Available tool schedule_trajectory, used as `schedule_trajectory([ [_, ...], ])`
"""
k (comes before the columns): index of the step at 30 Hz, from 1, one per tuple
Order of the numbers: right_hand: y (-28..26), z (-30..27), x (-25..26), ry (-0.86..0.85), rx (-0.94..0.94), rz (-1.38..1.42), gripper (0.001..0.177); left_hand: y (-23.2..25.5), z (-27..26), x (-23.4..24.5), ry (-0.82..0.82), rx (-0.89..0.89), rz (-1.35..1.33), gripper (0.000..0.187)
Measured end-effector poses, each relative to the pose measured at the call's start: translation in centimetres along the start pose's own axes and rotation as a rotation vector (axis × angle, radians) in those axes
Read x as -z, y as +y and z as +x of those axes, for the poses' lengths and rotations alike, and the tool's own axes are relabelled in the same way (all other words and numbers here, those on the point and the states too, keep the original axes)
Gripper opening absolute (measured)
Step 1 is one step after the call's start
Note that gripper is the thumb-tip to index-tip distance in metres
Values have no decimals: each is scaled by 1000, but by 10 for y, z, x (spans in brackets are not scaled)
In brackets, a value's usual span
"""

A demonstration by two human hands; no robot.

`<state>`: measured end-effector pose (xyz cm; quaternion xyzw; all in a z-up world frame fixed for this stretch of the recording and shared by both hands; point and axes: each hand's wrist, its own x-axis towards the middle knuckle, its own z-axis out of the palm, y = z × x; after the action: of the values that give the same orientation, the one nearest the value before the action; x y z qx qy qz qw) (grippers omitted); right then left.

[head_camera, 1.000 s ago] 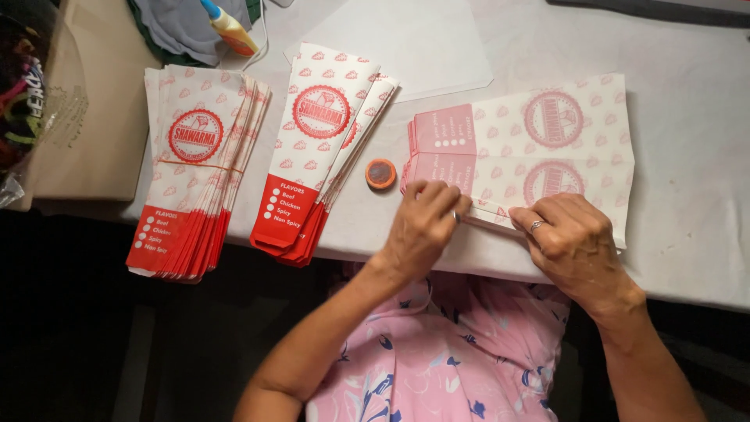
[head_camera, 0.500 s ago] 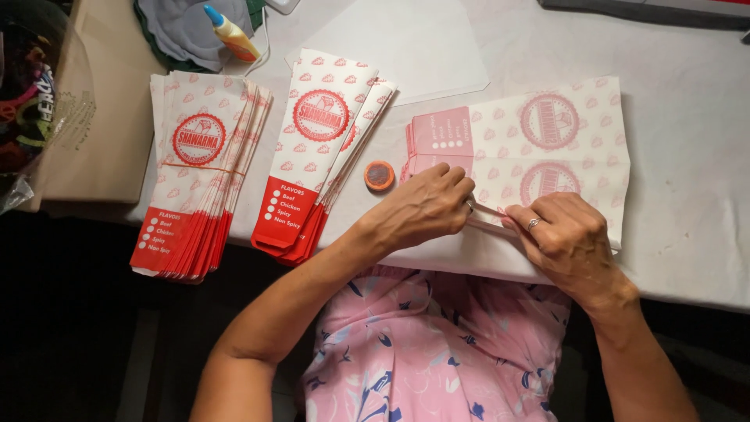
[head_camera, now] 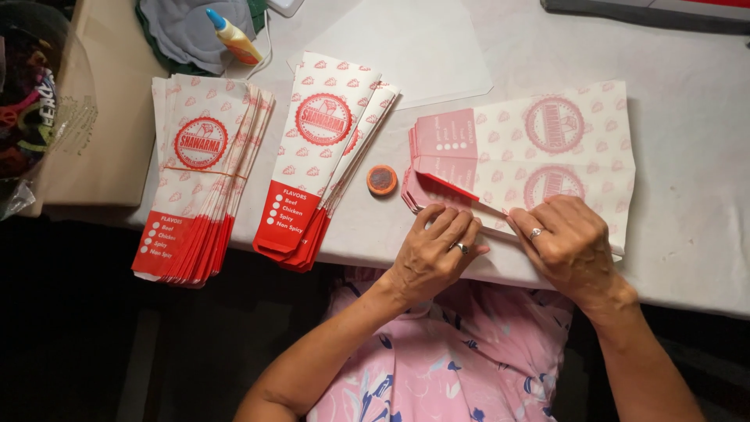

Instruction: Folding paper shawarma bags and applying red adhesive labels to them in a repetitive assembly process.

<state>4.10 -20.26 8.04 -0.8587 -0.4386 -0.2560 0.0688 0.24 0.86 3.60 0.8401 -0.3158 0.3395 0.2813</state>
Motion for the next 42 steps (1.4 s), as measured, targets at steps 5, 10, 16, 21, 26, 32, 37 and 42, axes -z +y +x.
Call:
schedule_trajectory([
  [5,13,2,-11,-69,7,10,21,1,1,2,-42,62,-34,30],
  [10,22,4,-12,-130,3,36,21,5,-8,-11,-92,181,68,46],
  [16,53,14,-22,-198,-156,341,23,5,-4,-12,-178,157,293,55],
  [21,117,28,-72,-95,-425,259,22,4,-7,-16,-162,152,253,53],
  [26,148,65,-87,-293,-528,362,14,4,-6,-16,-150,158,250,53],
  [32,151,86,-83,-518,-646,461,11,3,-5,-15,-128,162,238,52],
  [37,140,80,-64,-384,-609,491,5,4,-6,-15,-141,157,258,50],
  [42,130,51,-54,-192,-281,240,3,4,-5,-15,-134,162,263,49],
])
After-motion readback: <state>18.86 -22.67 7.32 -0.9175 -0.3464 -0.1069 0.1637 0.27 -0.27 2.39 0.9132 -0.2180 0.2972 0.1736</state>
